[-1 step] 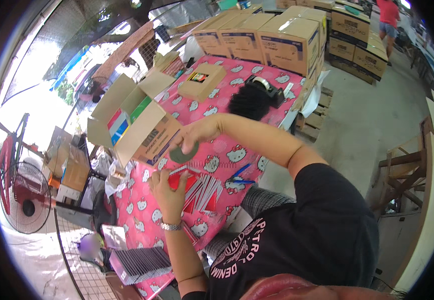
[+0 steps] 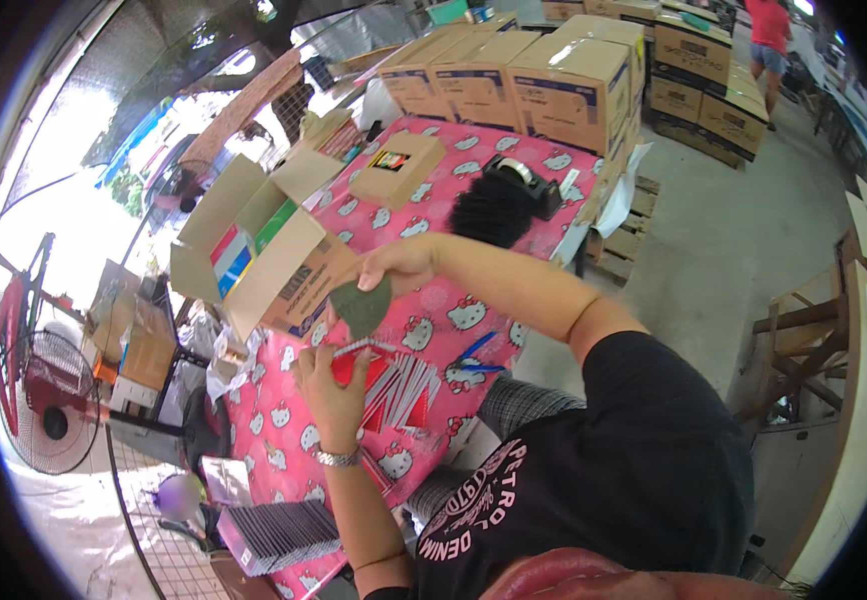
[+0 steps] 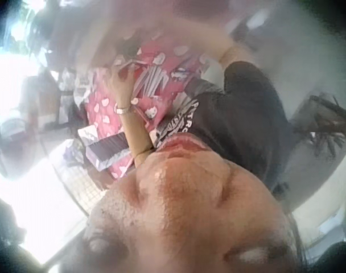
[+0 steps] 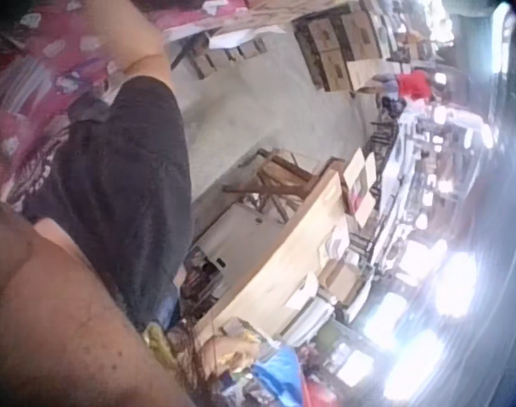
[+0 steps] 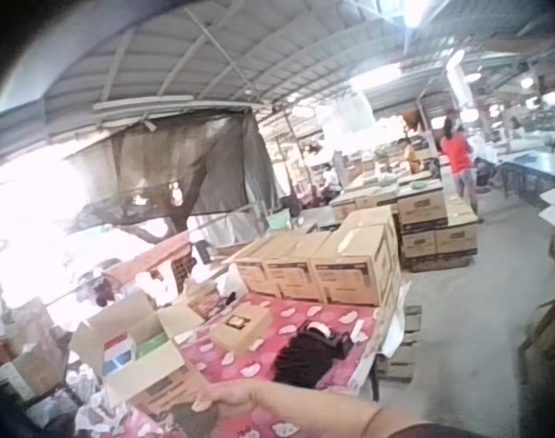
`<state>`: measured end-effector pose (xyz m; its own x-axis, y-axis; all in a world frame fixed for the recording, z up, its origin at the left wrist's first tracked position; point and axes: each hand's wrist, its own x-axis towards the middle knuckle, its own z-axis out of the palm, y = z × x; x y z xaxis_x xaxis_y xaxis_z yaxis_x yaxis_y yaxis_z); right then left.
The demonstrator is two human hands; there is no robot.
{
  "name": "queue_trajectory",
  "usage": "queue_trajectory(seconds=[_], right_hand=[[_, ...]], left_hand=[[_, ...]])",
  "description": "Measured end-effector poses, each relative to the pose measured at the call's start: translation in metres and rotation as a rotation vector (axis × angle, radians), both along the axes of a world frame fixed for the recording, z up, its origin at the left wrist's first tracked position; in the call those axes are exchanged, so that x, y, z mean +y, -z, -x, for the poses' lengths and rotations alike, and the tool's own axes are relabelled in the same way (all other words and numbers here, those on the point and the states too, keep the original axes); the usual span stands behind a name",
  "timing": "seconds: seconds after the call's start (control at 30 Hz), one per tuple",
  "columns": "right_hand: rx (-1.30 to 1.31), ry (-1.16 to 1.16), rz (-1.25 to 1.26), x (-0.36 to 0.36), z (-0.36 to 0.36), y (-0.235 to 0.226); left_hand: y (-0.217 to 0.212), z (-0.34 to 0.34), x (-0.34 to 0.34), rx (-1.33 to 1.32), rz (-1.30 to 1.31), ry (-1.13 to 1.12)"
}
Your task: The person assembles notebooks by threading metal coils through the punched holes of paper stacks and covers, using pliers to crimp the ends of the coils.
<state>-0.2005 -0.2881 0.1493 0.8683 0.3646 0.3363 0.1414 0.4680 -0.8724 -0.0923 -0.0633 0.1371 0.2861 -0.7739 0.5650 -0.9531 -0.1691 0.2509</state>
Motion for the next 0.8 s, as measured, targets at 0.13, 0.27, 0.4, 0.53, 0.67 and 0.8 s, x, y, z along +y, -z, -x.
queue_trajectory(seconds=[0.13,0.27,0.4,0.53,0.67,0.8], right_hand=[[-0.111,0.248,1.148,0.000,-0.012,-0.008],[-0.048,0.255,0.521,0.016,-0.005,-0.012],[-0.006,0.134,-0.003,0.016,-0.001,-0.008],[0.048,0.136,1.075,0.005,-0.023,-0.023],[0.049,0.165,0.423,0.014,-0.027,-0.003],[0.017,0.239,0.444,-0.007,-0.042,0.007]], left_hand=[[-0.002,0.000,-0.006,0.004,0.002,0.096],[-0.005,-0.001,0.001,0.017,0.001,0.083],[-0.004,0.000,0.002,0.036,-0.011,0.074],[-0.003,-0.003,0.000,0.078,-0.002,0.075],[-0.005,-0.005,0.004,0.118,-0.011,0.046],[-0.007,-0.005,-0.001,0.173,-0.055,0.058]])
